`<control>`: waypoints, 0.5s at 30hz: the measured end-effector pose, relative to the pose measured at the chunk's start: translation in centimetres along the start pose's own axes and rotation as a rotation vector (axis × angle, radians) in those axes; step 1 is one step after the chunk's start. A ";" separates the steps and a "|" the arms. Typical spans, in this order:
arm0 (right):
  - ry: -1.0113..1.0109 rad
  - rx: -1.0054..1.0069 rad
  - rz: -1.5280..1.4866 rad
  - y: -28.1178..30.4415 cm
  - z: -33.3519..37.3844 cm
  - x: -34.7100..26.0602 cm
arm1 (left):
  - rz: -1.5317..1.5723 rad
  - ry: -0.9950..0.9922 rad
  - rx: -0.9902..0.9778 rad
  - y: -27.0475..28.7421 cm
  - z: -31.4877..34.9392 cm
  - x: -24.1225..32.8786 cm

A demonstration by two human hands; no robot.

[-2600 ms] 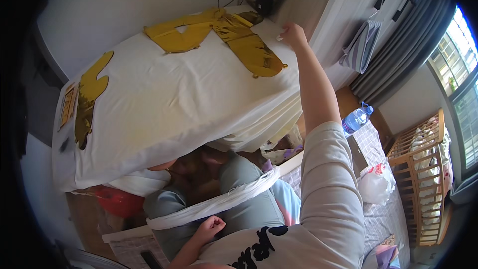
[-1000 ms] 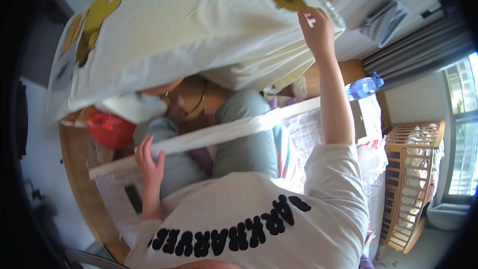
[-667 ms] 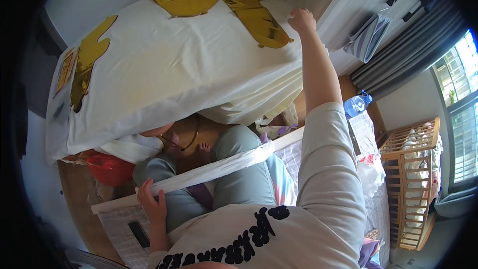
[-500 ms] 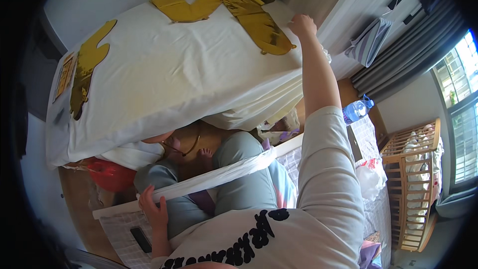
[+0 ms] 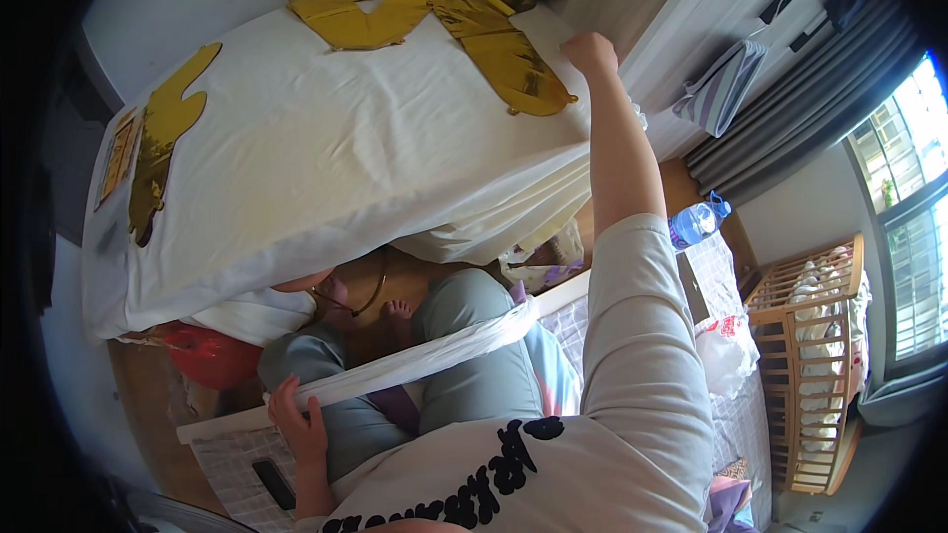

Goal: Hand-sewing a white elastic or fabric strap using a needle and thread while sitting at a workspace.

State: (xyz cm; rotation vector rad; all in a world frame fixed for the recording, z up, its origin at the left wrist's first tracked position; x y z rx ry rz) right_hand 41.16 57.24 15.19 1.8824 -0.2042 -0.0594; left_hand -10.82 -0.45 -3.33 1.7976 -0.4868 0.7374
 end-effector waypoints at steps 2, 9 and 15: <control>-0.118 -0.057 -0.058 -0.6 -1.2 1.0 | 0.005 -0.009 -0.001 0.0 0.0 0.0; 0.048 -0.071 -0.015 0.3 -3.0 2.7 | 0.007 -0.010 0.004 -0.1 0.0 -0.2; 0.272 0.019 0.051 0.6 0.0 1.1 | 0.010 -0.023 0.010 -0.2 -0.1 -0.1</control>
Point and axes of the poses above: each hand's wrist, its own z-axis away from the middle knuckle, its own y-axis out of the back of the hand, x = y × z, the point moved 2 cm from there along -z, towards the middle knuckle, and after that the axes turned 15 degrees about z, right-handed, at the moved point
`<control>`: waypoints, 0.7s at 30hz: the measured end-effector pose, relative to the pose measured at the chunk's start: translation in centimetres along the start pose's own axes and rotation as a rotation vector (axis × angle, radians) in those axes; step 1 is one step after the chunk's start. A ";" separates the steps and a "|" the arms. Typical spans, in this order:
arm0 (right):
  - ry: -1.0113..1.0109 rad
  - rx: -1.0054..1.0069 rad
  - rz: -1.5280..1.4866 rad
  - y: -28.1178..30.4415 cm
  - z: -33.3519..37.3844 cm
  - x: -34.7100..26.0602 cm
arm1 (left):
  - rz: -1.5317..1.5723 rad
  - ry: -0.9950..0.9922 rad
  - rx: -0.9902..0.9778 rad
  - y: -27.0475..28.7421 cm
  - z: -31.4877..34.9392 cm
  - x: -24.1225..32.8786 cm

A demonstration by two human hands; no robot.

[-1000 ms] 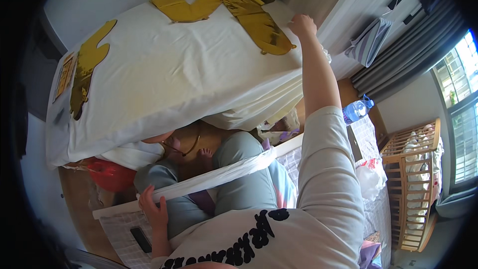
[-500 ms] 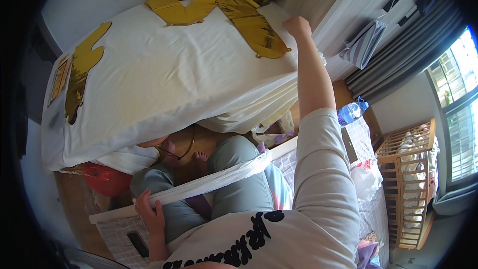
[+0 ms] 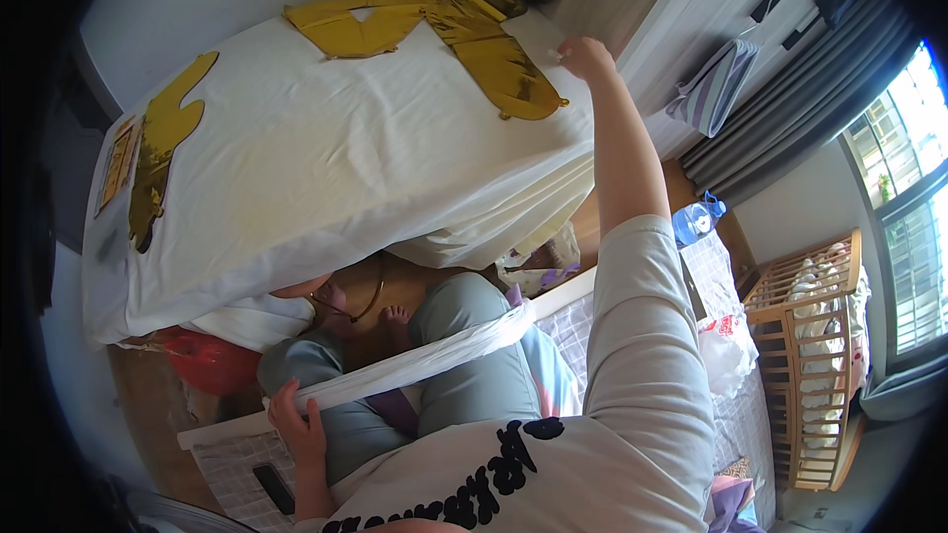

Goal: Hand-sewing a white elastic or fabric strap using a needle and thread while sitting at a workspace.

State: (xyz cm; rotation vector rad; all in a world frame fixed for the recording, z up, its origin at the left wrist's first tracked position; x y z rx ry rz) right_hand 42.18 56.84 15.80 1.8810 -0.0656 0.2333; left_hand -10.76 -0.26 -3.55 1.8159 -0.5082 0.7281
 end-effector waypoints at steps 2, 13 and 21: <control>-0.056 -0.061 0.083 -0.4 0.1 -0.4 | -0.006 0.003 0.001 0.0 0.0 0.1; -0.022 0.012 0.109 -0.2 0.4 -0.1 | 0.012 0.006 0.013 -0.1 0.0 0.1; 0.039 0.278 -0.018 3.3 2.1 -1.2 | -0.012 0.023 -0.013 0.1 0.0 0.2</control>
Point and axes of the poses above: each hand's wrist, its own z-axis away from the middle knuckle, its own y-axis out of the back of the hand, x = y × z, the point moved 2 cm from there along -z, towards the middle knuckle, and after that the axes turned 15 degrees about z, right-handed, at the moved point
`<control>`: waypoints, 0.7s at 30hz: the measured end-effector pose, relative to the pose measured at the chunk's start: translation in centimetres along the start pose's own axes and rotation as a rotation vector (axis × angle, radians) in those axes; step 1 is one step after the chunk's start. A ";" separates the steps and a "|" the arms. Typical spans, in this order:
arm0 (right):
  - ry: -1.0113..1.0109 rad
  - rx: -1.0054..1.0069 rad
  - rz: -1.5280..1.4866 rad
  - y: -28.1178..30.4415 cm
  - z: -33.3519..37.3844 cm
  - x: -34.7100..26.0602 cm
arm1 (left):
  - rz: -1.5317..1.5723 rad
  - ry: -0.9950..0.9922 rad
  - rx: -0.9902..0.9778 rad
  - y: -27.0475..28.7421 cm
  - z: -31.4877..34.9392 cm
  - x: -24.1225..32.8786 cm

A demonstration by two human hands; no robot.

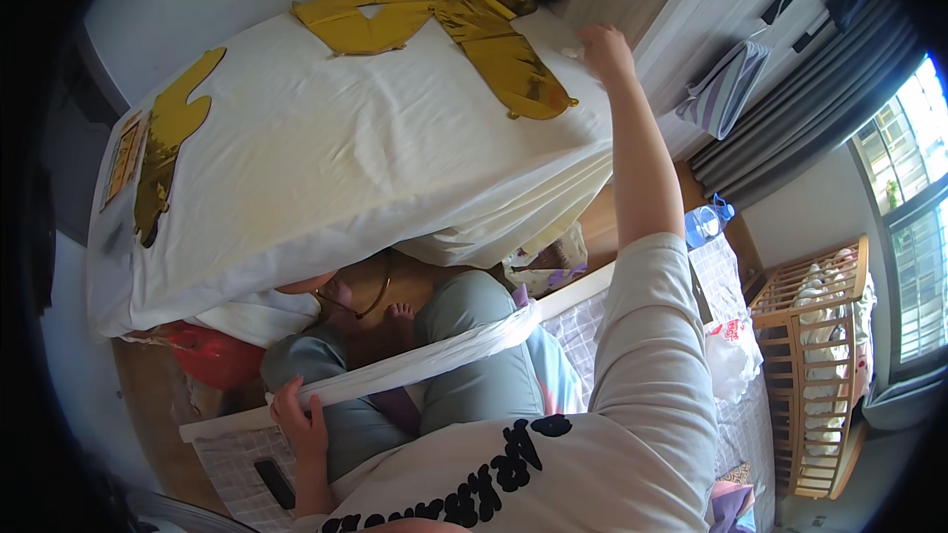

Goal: Hand-sewing a white elastic or fabric strap using a needle and thread while sitting at a workspace.

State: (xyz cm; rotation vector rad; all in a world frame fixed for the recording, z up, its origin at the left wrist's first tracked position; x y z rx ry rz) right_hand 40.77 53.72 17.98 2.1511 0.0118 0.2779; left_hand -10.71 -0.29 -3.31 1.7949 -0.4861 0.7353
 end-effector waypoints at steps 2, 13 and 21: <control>-0.129 0.246 -0.264 3.4 1.8 -1.3 | -0.002 0.020 -0.011 0.0 0.0 0.0; 0.530 -0.210 -0.649 10.8 34.3 -20.4 | -0.113 -0.030 -0.083 0.4 -0.5 1.1; 0.505 -0.325 -0.599 8.9 41.2 -22.5 | -0.142 -0.161 -0.059 2.4 0.4 1.2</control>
Point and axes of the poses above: each hand's wrist, its own z-axis away from the middle knuckle, its own y-axis out of the back of the hand, x = y × z, the point moved 2 cm from there along -z, towards the middle knuckle, and after that the axes turned 15 degrees about z, right-handed, at the moved point
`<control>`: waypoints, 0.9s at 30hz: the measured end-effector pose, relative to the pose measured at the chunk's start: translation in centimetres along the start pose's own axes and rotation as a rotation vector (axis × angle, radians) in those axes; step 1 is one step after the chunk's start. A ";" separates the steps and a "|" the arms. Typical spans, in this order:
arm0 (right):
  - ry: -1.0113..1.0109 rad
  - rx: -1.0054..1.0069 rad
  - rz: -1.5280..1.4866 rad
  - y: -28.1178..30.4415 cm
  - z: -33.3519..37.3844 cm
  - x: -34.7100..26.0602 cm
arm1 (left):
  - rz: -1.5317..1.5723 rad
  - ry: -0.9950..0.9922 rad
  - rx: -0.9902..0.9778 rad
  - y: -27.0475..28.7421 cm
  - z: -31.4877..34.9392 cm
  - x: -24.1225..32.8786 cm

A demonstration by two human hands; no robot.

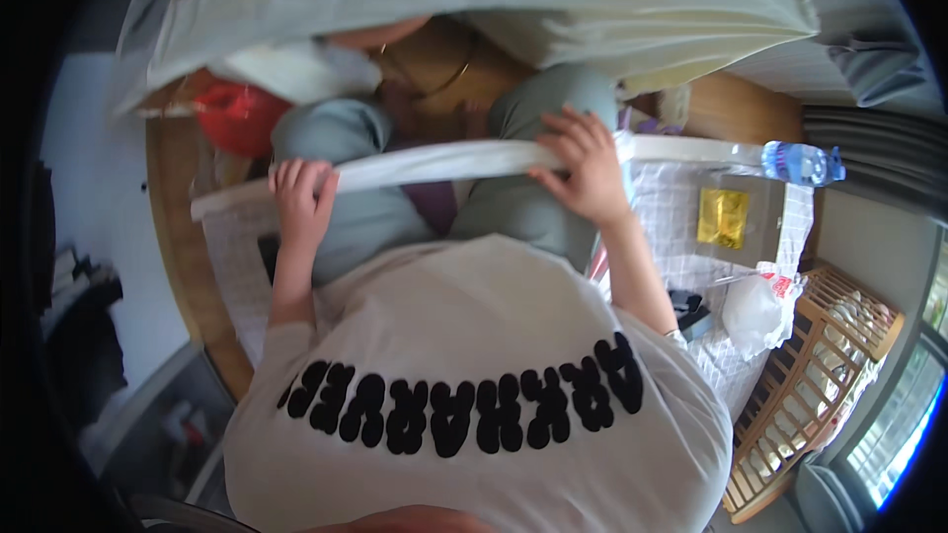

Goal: Hand-sewing a white elastic or fabric strap using a needle and thread while sitting at a workspace.

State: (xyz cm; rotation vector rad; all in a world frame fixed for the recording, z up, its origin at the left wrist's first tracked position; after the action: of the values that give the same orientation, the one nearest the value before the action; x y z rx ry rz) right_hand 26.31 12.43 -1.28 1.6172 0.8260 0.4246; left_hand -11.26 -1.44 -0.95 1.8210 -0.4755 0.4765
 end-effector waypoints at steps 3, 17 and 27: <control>-0.044 0.049 -0.037 -0.7 0.3 -0.5 | 0.067 -0.049 0.014 1.1 1.2 0.2; -0.116 0.016 -0.021 0.0 0.3 -1.1 | 0.052 -0.095 0.060 0.9 1.4 -2.0; -0.104 0.116 -0.250 0.6 -3.4 -8.5 | 0.092 -0.036 0.093 0.9 2.3 0.5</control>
State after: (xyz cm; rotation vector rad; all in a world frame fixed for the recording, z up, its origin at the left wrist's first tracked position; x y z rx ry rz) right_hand 18.40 8.67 1.50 1.6020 0.9733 0.1160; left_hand -11.14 -3.91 -0.55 1.9056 -0.5713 0.5371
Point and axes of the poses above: each hand's wrist, its own z-axis away from the middle knuckle, its own y-axis out of the back of the hand, x = y × z, the point moved 2 cm from there along -z, towards the middle knuckle, and after that the axes turned 15 degrees about z, right-handed, at the moved point
